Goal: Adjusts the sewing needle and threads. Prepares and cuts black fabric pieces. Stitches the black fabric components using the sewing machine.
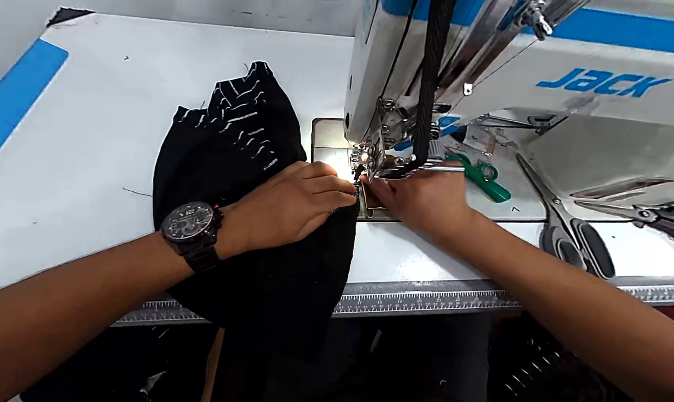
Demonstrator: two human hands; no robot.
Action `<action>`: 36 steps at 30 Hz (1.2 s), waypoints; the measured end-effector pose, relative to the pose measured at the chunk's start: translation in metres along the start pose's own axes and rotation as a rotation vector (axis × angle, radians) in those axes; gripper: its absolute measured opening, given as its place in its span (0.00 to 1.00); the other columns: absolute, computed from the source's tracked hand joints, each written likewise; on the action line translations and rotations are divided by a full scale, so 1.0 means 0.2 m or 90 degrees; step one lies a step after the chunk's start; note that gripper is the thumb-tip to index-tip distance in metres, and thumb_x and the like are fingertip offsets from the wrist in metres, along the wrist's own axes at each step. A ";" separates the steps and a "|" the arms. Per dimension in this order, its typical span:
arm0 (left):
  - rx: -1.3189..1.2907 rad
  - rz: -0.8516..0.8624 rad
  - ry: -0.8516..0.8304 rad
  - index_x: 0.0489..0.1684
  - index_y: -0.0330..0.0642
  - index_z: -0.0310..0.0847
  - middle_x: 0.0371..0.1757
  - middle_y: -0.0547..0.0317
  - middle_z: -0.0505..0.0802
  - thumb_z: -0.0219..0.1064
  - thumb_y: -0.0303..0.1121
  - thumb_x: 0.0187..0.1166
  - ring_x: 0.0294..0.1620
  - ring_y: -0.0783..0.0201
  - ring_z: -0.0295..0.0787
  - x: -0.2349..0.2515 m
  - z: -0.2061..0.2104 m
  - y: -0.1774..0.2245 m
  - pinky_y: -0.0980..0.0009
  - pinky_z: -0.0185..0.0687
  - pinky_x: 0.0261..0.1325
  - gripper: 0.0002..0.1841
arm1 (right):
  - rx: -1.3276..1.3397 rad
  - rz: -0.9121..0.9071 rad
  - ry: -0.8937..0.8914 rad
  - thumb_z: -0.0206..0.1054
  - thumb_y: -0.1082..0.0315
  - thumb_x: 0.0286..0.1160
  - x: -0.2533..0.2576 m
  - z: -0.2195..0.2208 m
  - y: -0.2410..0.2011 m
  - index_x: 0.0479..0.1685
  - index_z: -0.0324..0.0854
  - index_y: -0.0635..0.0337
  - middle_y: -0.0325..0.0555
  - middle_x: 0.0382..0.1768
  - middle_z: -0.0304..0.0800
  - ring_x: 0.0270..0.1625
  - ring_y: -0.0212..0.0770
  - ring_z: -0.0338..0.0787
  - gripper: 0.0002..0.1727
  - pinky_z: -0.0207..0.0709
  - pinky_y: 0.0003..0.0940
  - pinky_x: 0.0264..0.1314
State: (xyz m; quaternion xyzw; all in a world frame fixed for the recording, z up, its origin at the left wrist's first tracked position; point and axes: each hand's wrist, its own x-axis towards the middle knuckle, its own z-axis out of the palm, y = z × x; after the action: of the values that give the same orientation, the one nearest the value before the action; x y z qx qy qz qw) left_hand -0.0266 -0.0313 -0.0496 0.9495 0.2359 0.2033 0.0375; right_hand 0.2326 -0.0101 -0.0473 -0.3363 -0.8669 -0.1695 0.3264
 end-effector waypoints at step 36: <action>-0.037 -0.030 0.053 0.57 0.43 0.91 0.57 0.54 0.95 0.55 0.29 0.84 0.62 0.52 0.86 0.05 0.01 -0.09 0.58 0.77 0.62 0.16 | 0.270 0.332 -0.141 0.76 0.53 0.71 0.04 0.02 -0.04 0.38 0.88 0.51 0.32 0.33 0.90 0.33 0.18 0.84 0.12 0.77 0.21 0.40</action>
State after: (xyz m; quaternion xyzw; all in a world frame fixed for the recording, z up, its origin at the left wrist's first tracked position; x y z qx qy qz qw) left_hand -0.0249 -0.0105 -0.0508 0.9329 0.2532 0.2488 0.0600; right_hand 0.2205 -0.0092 -0.0456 -0.4875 -0.7979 0.1413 0.3252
